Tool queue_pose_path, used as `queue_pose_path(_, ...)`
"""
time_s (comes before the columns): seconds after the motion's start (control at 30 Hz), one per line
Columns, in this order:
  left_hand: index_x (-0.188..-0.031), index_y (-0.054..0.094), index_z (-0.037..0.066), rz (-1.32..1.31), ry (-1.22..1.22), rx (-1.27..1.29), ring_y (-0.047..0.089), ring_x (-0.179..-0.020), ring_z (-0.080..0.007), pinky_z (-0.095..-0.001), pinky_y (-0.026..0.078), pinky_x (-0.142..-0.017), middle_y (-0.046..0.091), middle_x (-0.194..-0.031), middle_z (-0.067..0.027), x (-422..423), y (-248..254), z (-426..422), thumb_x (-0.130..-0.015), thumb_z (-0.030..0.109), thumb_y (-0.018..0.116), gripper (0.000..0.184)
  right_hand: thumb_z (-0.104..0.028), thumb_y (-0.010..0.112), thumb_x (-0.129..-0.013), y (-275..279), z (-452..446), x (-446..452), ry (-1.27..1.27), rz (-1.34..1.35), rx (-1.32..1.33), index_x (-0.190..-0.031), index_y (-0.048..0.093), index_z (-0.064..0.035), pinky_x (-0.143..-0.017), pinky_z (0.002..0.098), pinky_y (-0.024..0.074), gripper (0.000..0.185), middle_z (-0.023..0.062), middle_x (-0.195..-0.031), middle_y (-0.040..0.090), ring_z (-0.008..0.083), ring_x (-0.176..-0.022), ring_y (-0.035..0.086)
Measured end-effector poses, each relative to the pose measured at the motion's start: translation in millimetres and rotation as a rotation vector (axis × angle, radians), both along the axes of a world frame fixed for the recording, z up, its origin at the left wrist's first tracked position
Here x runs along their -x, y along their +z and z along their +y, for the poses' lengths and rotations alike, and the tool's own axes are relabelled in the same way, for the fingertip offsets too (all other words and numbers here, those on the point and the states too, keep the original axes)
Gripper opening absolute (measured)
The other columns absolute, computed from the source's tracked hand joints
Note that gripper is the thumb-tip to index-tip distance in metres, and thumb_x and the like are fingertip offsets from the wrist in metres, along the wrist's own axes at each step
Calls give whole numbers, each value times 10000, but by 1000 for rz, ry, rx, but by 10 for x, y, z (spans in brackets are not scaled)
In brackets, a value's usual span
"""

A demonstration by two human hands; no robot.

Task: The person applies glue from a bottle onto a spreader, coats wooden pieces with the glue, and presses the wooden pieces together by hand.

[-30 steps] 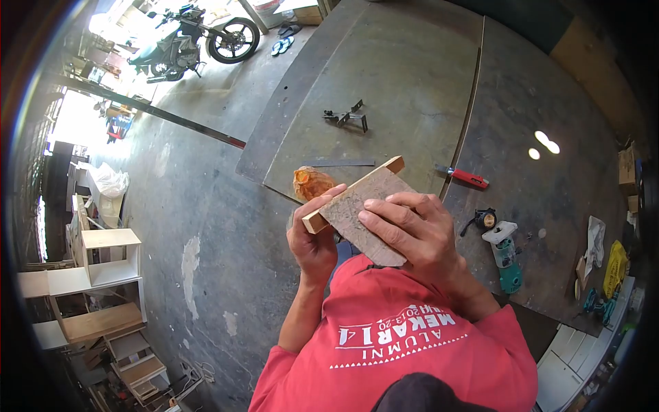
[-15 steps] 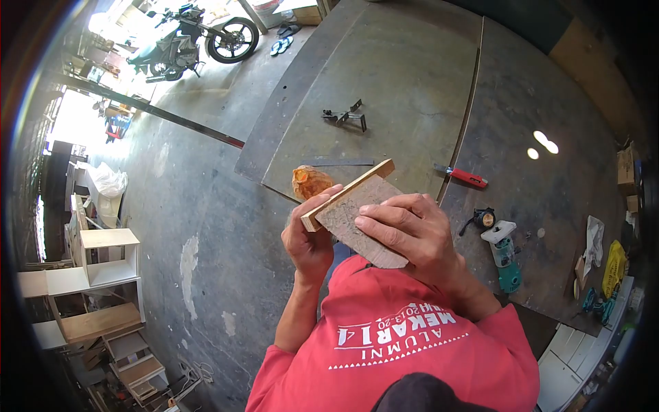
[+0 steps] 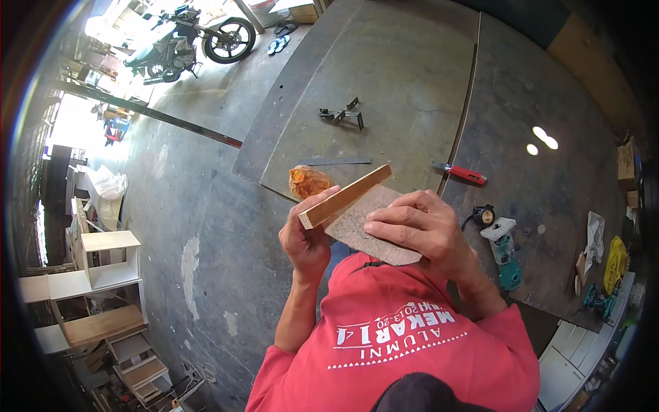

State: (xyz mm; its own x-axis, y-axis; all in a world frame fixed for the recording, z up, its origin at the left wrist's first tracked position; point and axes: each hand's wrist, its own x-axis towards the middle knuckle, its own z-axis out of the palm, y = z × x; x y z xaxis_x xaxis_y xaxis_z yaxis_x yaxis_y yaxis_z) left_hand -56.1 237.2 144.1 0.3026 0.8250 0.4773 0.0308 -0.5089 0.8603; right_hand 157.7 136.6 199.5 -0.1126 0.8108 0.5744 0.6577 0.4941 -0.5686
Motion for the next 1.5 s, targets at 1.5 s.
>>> queue_pose_path(1.5, -1368, 581, 60, 500, -466, -161, 492, -1426, -393, -438, 432, -1166, 527, -1517, -193, -243, -312, 1252, -833, 23, 750, 562, -154, 729, -985, -533, -549, 197, -1025, 1274, -158, -1400, 560, -4, -1085, 382, 460, 473, 83, -1370, 627, 200, -1265, 602)
